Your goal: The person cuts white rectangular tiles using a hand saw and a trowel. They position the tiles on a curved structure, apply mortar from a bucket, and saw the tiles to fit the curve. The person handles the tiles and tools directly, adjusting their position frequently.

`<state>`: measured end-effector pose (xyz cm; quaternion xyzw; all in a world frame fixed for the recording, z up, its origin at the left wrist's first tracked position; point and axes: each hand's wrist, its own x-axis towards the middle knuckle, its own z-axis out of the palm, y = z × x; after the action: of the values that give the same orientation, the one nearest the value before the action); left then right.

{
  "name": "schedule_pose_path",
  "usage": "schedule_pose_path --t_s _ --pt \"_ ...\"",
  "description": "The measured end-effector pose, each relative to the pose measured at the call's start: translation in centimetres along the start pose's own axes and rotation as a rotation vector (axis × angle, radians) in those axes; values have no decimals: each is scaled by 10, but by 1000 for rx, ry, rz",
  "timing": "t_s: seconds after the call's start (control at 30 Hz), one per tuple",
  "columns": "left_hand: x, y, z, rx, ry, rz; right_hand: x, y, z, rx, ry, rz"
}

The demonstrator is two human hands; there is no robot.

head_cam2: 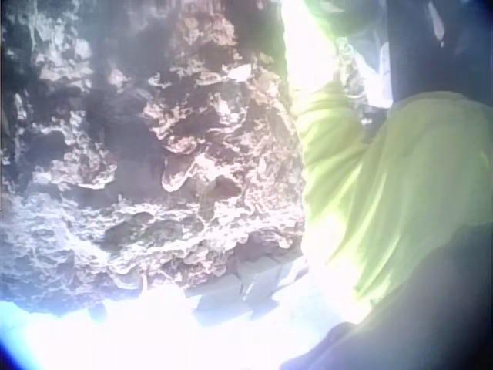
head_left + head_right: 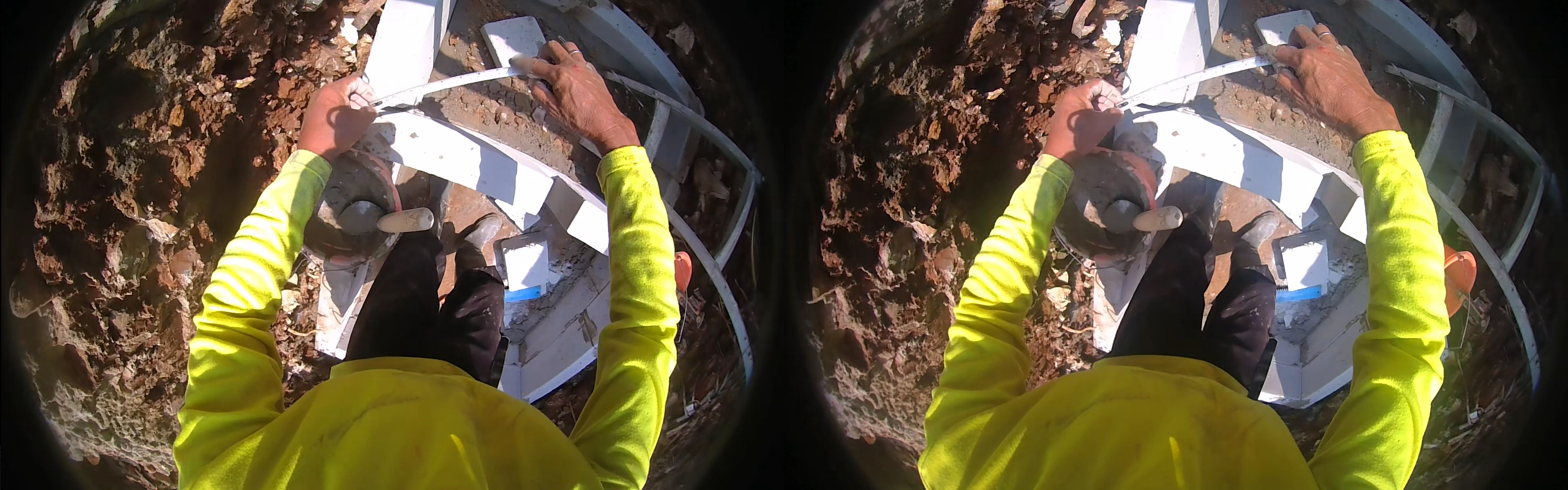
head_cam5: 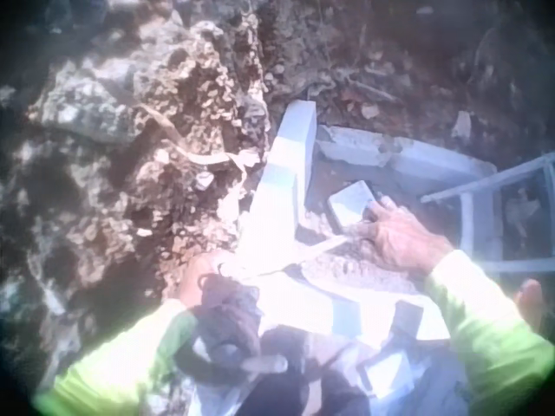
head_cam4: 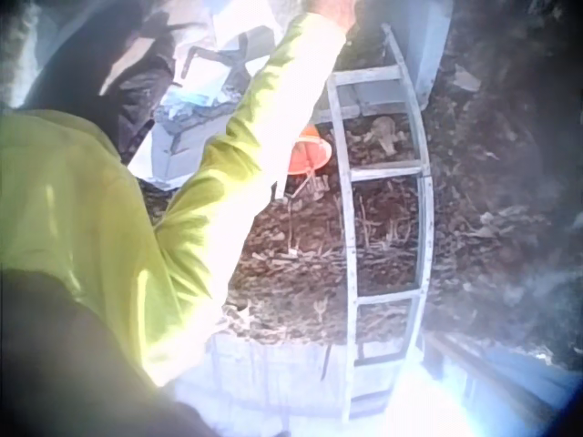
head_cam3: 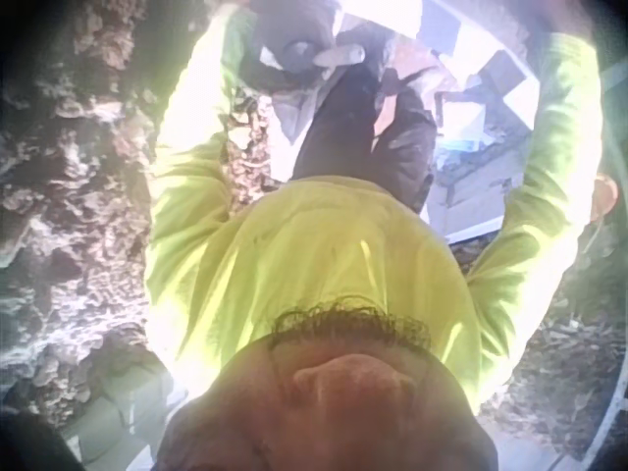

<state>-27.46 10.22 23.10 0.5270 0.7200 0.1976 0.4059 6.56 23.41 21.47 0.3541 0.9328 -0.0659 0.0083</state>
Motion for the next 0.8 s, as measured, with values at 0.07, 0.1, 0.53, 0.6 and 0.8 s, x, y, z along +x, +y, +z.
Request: schedule_pose_path --t_s 0.07,0.1,0.53,0.6,0.8 --pt "21 -24 1 125 -51 -25 42 2 -2 55 -79 -67" --pt "26 -34 2 217 -85 -60 66 -10 -6 -10 -143 -34" --pt "76 -118 46 713 -269 -307 190 -73 71 -88 -170 -100" --pt "80 -119 51 769 -289 -337 198 -74 83 -58 -140 -111" --pt "84 -102 52 810 -382 -431 211 -70 84 31 -176 -175"
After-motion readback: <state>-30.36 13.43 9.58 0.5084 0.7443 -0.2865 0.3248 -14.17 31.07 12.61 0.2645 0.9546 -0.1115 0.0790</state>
